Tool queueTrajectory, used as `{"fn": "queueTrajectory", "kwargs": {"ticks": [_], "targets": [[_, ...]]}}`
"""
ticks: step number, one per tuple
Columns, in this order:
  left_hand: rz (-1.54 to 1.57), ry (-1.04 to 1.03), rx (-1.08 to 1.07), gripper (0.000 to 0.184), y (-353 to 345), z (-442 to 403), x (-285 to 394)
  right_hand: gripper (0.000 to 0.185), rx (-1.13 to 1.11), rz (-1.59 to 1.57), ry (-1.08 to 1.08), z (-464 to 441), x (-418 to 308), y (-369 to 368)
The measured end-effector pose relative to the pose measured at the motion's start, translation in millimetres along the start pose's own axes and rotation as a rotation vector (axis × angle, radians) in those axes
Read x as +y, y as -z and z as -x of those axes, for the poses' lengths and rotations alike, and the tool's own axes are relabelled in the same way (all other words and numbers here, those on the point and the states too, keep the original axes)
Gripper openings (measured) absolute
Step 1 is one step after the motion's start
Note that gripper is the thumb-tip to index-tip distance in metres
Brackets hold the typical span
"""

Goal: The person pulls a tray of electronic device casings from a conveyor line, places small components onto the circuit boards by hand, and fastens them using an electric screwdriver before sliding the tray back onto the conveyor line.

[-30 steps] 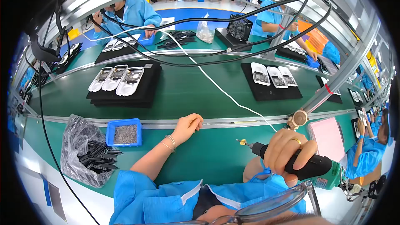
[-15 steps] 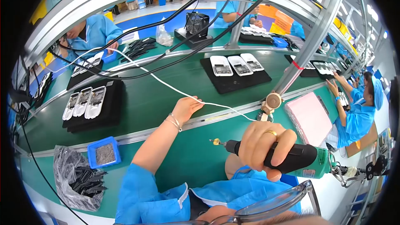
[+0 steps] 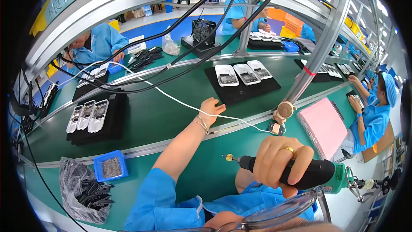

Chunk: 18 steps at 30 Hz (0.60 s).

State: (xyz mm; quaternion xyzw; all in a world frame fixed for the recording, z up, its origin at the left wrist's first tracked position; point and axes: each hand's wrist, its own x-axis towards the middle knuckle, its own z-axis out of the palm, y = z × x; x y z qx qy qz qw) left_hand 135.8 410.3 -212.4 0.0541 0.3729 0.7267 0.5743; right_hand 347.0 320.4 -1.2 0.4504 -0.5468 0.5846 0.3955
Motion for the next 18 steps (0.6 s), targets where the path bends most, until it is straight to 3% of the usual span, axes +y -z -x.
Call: {"fn": "queueTrajectory", "kwargs": {"ticks": [2,4,6,7,8,9,10,11,15,18], "targets": [[-0.546,-0.25,-0.243,0.031,37,-47,-18,0.022,0.017,0.007,-0.01,0,-3,0],[-0.845,-0.395,-0.388,0.025,51,-61,-18,0.022,0.022,-0.007,-0.001,0,0,1],[-1.389,-0.854,-0.419,0.018,44,-49,-8,0.022,0.01,0.007,-0.032,-4,-2,3],[-1.487,-0.947,-0.381,0.018,34,-40,-3,0.022,-0.001,0.008,-0.049,-6,-5,5],[-1.497,-0.925,-0.32,0.022,25,-34,-2,0.023,-0.026,-0.029,-0.065,-9,-5,8],[-0.909,-0.481,-0.315,0.019,20,-42,-11,0.023,-0.037,-0.034,-0.072,-8,-8,10],[-0.221,-0.195,-0.142,0.018,14,-51,-20,0.023,-0.038,-0.041,-0.067,-8,-7,11],[-0.431,-0.266,-0.054,0.018,8,-51,-20,0.023,-0.041,-0.047,-0.06,-7,-4,12],[-0.36,-0.298,0.197,0.016,-7,-76,-48,0.025,-0.005,-0.054,-0.01,2,2,13],[-0.317,-0.279,0.171,0.034,1,-75,-44,0.026,0.051,-0.027,0.02,15,4,14]]}}
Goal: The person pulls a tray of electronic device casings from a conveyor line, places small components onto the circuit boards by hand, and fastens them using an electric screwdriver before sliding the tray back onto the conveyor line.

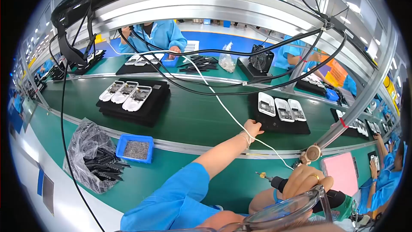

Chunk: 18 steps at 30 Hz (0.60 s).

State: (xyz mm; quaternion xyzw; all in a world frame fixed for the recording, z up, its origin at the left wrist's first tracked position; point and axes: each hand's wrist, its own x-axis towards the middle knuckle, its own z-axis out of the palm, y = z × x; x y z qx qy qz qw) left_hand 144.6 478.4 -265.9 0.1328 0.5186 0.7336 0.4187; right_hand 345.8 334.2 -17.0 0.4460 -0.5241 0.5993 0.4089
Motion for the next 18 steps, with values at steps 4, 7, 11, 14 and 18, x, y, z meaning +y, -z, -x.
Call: {"fn": "queueTrajectory", "kwargs": {"ticks": [4,7,11,14,18], "targets": [[-0.19,0.0,0.12,0.041,58,14,47,0.027,0.052,0.029,0.058,10,3,1],[-0.368,-0.108,0.169,0.035,115,22,88,0.025,-0.168,-0.003,-0.137,-14,-12,18],[-0.751,-0.203,0.248,0.035,198,11,141,0.024,-0.084,-0.004,-0.128,-12,-9,5],[-1.245,-0.254,0.273,0.033,228,18,186,0.025,-0.124,-0.003,-0.13,-11,-9,8],[-1.579,-0.201,0.184,0.037,242,28,220,0.026,-0.107,-0.019,-0.154,-11,-11,7]]}}
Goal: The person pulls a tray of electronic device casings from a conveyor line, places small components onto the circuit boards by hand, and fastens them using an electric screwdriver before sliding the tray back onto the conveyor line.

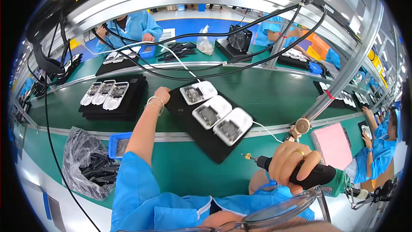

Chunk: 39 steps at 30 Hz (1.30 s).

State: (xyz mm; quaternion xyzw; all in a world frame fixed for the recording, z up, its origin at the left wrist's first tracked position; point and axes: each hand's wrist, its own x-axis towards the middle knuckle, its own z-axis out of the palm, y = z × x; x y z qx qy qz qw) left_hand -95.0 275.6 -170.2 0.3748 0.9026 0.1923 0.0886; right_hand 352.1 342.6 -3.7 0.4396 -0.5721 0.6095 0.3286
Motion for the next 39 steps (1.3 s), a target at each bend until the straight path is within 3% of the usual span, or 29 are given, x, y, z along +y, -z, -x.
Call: {"fn": "queueTrajectory", "kwargs": {"ticks": [2,10,17,21,25,27,29,31,33,35,36,37,38,39], "targets": [[-0.01,0.003,-0.088,0.04,5,5,4,0.025,0.0,-0.004,-0.011,-2,-1,-3],[0.039,-0.49,-0.28,0.043,-44,8,46,0.021,0.031,0.056,-0.099,-18,5,-31],[0.012,-0.82,-0.399,0.032,-106,33,142,0.019,0.047,0.067,-0.161,-18,1,-25],[0.083,-1.143,-0.41,0.033,-122,74,180,0.018,0.027,0.042,-0.143,-21,3,-21],[0.195,-1.212,-0.485,0.036,-113,133,186,0.025,-0.122,0.061,-0.17,-22,2,-14],[0.29,-1.168,-0.626,0.037,-103,150,176,0.026,-0.132,0.071,-0.13,-20,6,-11],[0.416,-1.053,-0.384,0.034,-88,173,157,0.023,-0.085,0.041,-0.104,-19,9,-9],[0.329,-0.943,-0.221,0.034,-60,196,136,0.019,0.047,0.002,-0.063,-12,14,-16],[0.288,-0.843,-0.137,0.027,-24,231,125,0.019,0.033,0.006,-0.061,-7,14,-9],[0.361,-1.036,0.014,0.022,-29,267,105,0.019,0.016,-0.002,-0.045,-5,16,0],[0.427,-0.968,-0.165,0.024,-22,292,104,0.019,0.008,-0.01,-0.042,-5,17,2],[0.584,-0.32,-0.769,0.029,0,308,123,0.02,0.012,-0.02,-0.047,-4,18,4],[0.317,-1.062,-0.199,0.034,-29,330,95,0.021,-0.016,-0.035,-0.06,-5,18,9],[0.176,-1.158,-0.281,0.039,-23,336,101,0.022,-0.023,-0.023,-0.05,-6,18,12]]}}
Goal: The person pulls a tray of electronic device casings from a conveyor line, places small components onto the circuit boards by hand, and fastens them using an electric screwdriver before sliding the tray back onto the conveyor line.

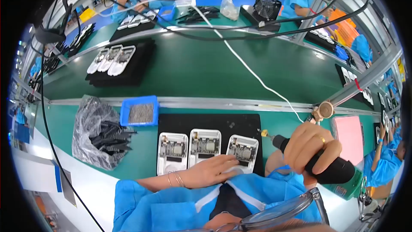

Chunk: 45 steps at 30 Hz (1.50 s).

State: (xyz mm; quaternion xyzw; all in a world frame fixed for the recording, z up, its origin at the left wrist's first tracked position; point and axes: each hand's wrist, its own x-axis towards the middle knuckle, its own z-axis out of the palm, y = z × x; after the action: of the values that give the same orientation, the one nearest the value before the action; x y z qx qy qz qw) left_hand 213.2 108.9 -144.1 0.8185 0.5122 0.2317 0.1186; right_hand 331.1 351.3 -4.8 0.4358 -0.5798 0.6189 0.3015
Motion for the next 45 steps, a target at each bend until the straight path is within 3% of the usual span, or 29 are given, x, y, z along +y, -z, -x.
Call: {"fn": "queueTrajectory", "kwargs": {"ticks": [2,8,11,17,20,27,33,40,41,45], "targets": [[-0.084,-0.1,-0.007,0.044,-2,-5,7,0.022,0.013,0.011,-0.009,0,0,-3],[0.045,-0.024,0.034,0.045,-29,1,13,0.026,0.001,0.063,-0.021,0,-7,-10],[-0.063,0.171,0.241,0.04,10,29,13,0.028,-0.013,0.096,-0.005,-2,-10,-11],[-0.319,0.852,0.613,0.042,37,126,34,0.032,-0.093,0.032,0.032,-5,-1,-6],[-0.263,0.881,0.611,0.04,42,133,22,0.033,0.002,0.031,0.011,-6,7,-16],[-0.265,0.636,0.464,0.032,44,87,-48,0.039,-0.148,0.1,-0.033,-12,13,-15],[-0.151,0.639,0.58,0.017,39,88,-67,0.039,-0.143,0.085,-0.065,-13,21,-16],[-0.154,0.611,0.594,0.014,38,79,-79,0.031,-0.086,0.018,-0.153,-14,24,-20],[-0.168,0.619,0.56,0.017,37,81,-80,0.042,-0.221,0.039,-0.175,-19,22,-14],[-0.389,0.573,0.586,0.025,41,78,-71,0.034,-0.099,0.03,-0.128,-12,29,-18]]}}
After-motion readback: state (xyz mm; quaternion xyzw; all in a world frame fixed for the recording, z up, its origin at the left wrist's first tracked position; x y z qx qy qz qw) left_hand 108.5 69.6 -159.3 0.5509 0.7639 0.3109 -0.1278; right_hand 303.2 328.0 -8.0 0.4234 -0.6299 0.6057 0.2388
